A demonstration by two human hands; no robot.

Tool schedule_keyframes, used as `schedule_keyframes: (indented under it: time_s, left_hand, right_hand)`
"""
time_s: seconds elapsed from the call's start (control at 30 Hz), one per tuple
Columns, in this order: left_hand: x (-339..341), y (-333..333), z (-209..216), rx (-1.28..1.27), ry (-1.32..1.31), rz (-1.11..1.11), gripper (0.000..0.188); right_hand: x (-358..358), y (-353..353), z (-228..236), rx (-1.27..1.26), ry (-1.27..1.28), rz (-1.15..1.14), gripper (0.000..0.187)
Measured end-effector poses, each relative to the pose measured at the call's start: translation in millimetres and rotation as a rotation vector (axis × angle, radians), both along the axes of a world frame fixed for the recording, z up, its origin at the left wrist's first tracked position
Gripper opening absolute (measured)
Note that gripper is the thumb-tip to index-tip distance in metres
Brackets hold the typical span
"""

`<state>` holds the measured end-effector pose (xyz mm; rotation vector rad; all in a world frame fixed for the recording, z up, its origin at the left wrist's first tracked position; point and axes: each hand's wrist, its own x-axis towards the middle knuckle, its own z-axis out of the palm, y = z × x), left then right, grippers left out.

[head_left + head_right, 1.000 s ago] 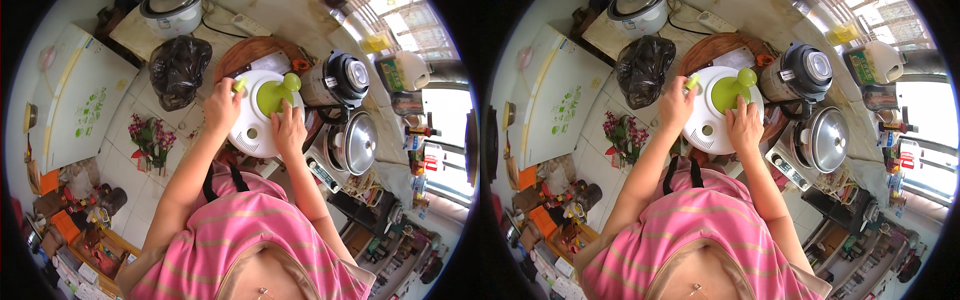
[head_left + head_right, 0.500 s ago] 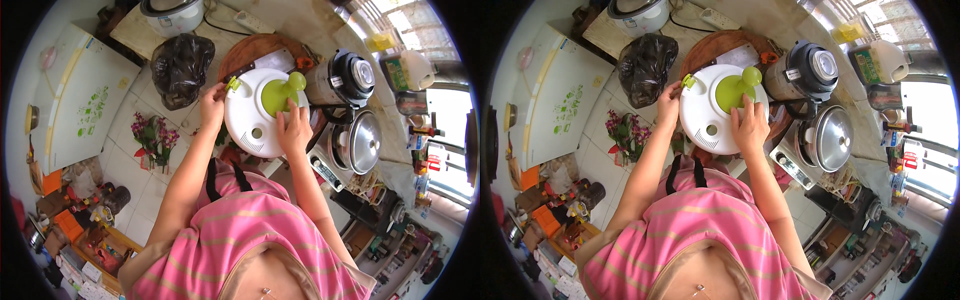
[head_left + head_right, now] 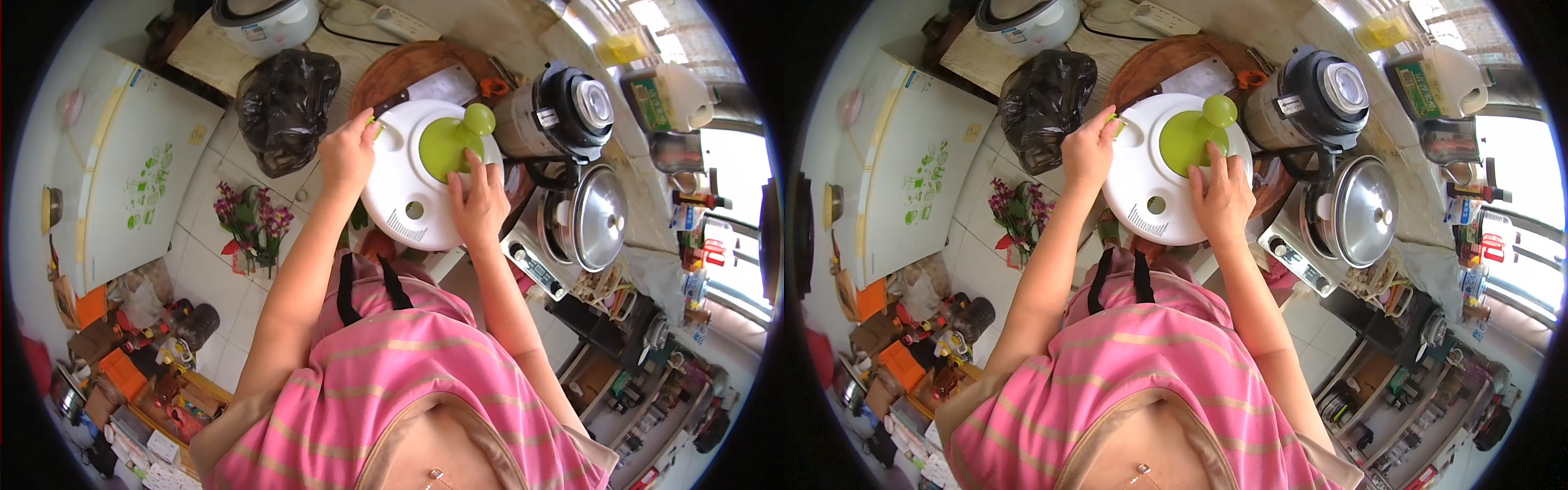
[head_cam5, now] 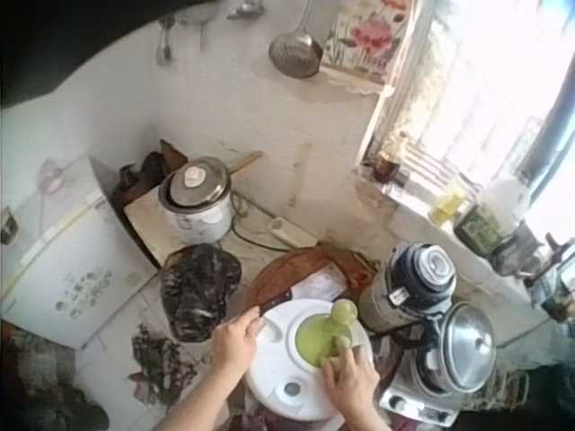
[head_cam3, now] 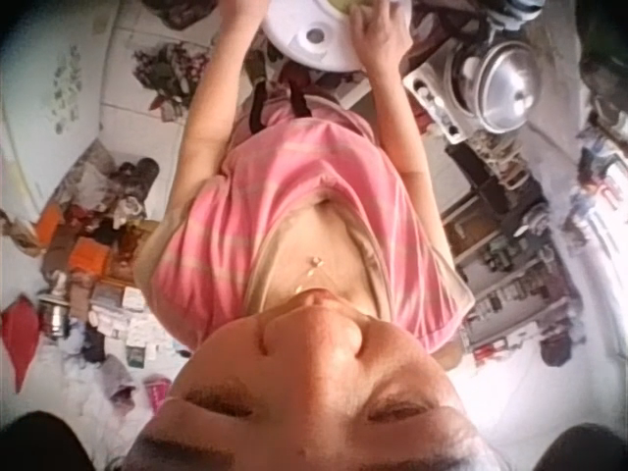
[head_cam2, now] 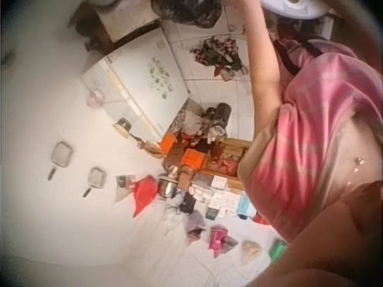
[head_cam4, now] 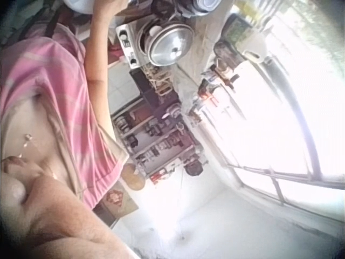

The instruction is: The person assembles a salad spinner by placing the green colander basket into the clear bowl, wiping the white lid with a pink cloth, and then placing the lid on top.

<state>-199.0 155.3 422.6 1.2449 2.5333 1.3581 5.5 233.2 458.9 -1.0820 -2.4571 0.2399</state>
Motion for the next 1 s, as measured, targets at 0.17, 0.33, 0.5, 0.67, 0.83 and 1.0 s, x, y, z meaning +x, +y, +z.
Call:
schedule_keyframes:
  time_s: [0.17,0.33,0.5,0.67,0.83,1.0]
  left_hand:
    - [-1.0,3.9,10.8,-0.088,-0.273,0.076,0.023]
    - [-7.8,1.0,12.5,-0.161,-0.264,0.051,0.023]
    - [-2.8,2.9,6.0,-0.134,-0.281,0.074,0.023]
    - [-0.1,0.3,-1.6,-0.077,-0.164,0.06,0.025]
    - [1.9,2.4,3.4,-0.128,-0.075,0.058,0.026]
    - [5.4,4.6,4.2,-0.079,-0.019,0.078,0.044]
  right_hand:
    - [0.1,0.9,-1.3,-0.008,0.021,-0.004,0.044]
    - [-2.0,-1.3,-0.3,-0.006,0.055,0.005,0.044]
    - [-0.3,-2.2,5.4,-0.023,0.088,-0.025,0.039]
    - [32.8,12.0,-25.1,-0.33,0.86,-0.128,0.016]
    - [78.3,17.5,-37.1,-0.744,1.515,-0.52,0.035]
    - [67.3,-20.6,-0.4,-0.162,0.663,-0.102,0.052]
